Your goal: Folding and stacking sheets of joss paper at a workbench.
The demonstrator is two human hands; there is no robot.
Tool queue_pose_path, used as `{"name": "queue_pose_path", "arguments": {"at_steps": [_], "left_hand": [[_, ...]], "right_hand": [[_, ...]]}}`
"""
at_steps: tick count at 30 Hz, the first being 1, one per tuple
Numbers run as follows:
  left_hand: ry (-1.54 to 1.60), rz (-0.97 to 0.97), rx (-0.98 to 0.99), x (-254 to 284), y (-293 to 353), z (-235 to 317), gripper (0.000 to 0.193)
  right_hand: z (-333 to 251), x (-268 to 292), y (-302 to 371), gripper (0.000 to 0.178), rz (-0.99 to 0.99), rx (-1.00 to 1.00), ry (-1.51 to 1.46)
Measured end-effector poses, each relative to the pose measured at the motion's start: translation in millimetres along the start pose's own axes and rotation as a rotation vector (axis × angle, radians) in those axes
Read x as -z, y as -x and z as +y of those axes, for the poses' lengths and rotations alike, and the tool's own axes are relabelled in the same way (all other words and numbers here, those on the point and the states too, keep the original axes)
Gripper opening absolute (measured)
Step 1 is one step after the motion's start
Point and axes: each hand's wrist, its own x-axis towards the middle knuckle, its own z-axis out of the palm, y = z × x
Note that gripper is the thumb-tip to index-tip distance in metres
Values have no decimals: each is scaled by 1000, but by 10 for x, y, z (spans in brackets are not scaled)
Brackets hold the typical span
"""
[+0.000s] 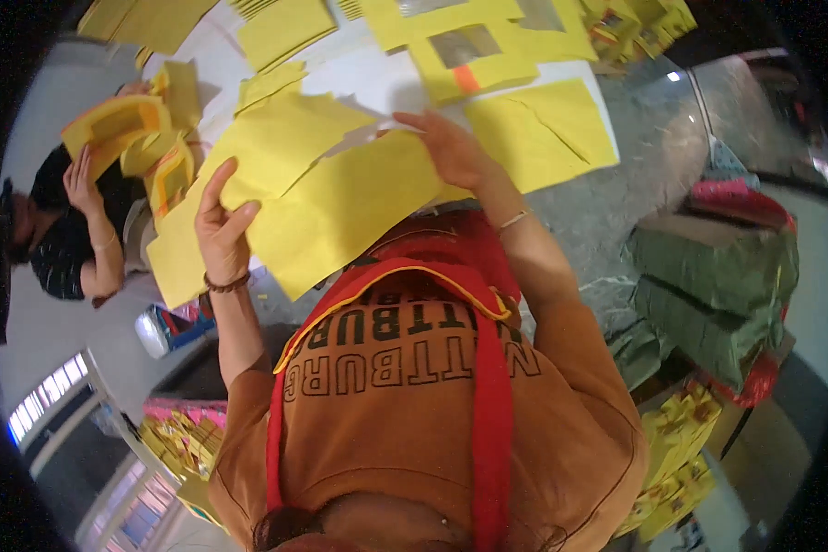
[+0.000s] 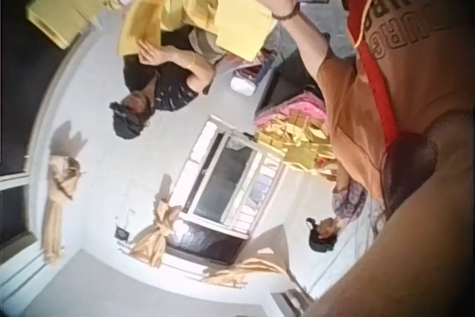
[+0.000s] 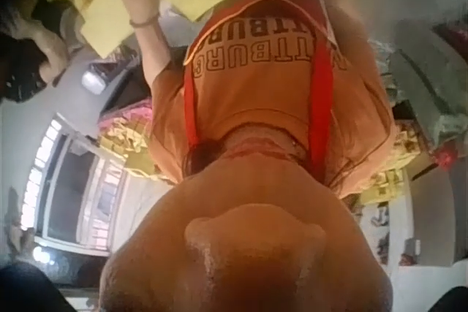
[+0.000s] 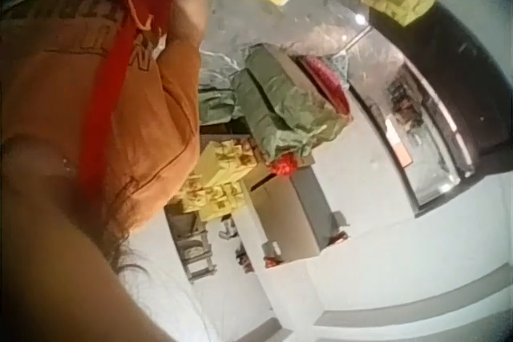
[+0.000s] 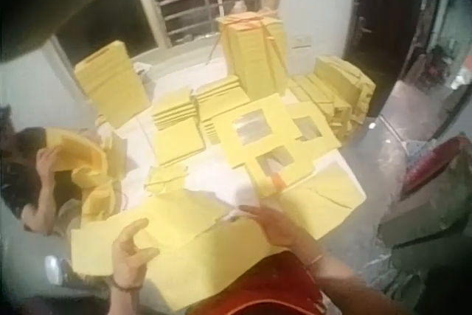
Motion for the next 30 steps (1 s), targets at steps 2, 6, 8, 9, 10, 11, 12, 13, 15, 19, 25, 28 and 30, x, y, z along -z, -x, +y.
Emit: {"name": "queue_pose_path", "arguments": {"at_steps": [2,6,8,9,10,11,12,13,15,19,25,28,30], "left_hand": [[-21,-35,2,12,23,-34,57],[-140,-150,-2,-80,37,11,57],[-125,-188,16,-154,30,1,57],[-136,-184,27,-201,41,-2,57],[-147,-178,38,-255,42,-14,57],[-148,-181,40,-313,38,-42,57],[-147,-200,56,-364,49,-72,58],[-146,-217,73,-423,59,-102,58],[-134,-219,96,-593,80,-165,58],[-110,-204,125,-993,117,-261,58],[-149,-235,83,-1586,165,-343,55],[-71,-187,129,-1870,170,-470,54],[-51,-77,179,-2036,110,-621,55]], "right_hand": [[56,5,11,58,-24,47,18],[51,-59,88,51,-54,-5,-5],[-30,-118,247,51,-67,6,-50],[-80,-162,330,48,-59,30,-42],[-124,-184,413,46,-51,53,-35],[-165,-172,511,46,-49,56,-37],[-208,-148,621,41,-8,43,-38],[-256,-116,722,37,33,29,-39],[-361,-37,900,33,86,49,-1],[-690,81,1229,24,234,37,13],[-1105,255,1475,13,454,70,140],[-1309,337,1545,16,548,99,307],[-1448,519,1571,17,569,104,426]]}}
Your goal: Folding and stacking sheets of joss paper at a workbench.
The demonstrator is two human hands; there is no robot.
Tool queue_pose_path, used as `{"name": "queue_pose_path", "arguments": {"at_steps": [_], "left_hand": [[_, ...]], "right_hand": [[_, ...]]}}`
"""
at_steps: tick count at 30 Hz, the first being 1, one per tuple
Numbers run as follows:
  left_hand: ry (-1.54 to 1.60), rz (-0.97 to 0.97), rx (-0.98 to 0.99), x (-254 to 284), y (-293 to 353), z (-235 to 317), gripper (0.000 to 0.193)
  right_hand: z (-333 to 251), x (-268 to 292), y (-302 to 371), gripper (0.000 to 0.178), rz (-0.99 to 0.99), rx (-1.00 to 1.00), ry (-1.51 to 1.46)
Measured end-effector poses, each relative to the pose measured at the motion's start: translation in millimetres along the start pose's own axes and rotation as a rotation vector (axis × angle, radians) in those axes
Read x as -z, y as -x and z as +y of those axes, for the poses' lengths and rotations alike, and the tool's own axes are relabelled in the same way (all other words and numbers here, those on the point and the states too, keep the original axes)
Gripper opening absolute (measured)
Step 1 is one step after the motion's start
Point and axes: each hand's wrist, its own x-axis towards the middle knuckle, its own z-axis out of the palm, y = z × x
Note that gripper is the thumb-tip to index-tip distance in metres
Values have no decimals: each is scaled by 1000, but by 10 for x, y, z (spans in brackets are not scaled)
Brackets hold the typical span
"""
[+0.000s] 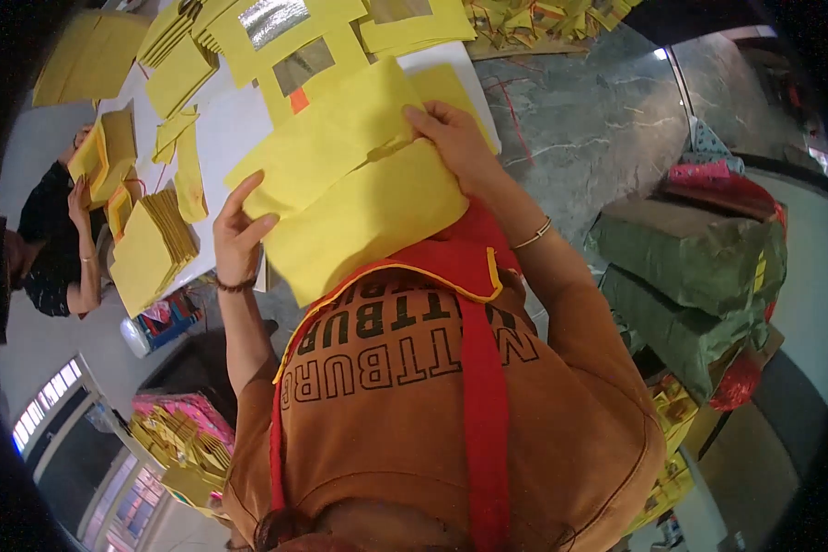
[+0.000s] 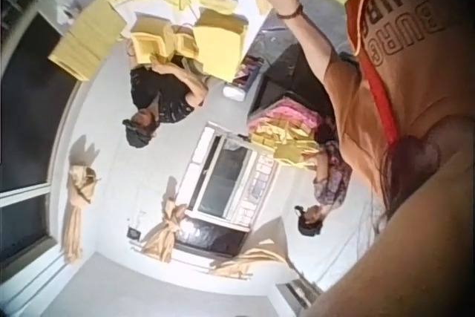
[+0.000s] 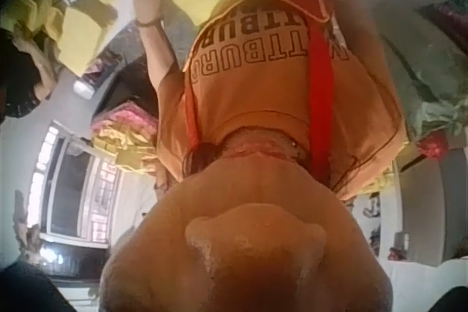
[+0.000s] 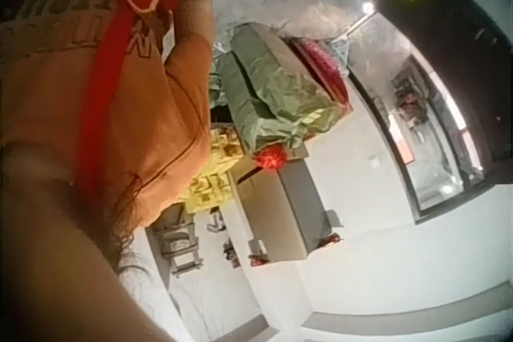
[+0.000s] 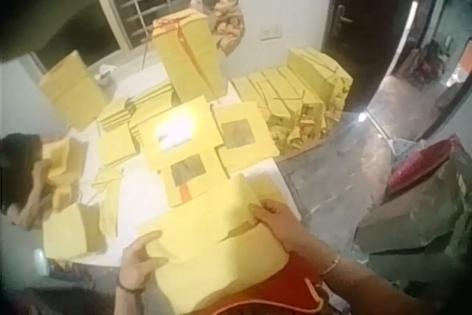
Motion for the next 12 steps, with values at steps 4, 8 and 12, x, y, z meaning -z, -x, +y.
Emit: {"name": "queue_pose_path", "arguments": {"at_steps": [4,8,12], "left_hand": [[-61,-19,163,-152,-196,-423,54],[-71,-21,127,-380,-211,-618,51],[-16,-3,150,-414,-115,-736,52]], "right_hand": [[-18,340,-173,22,67,50,210],[128,617,-222,21,81,113,308],[175,684,-91,23,113,14,175]]}}
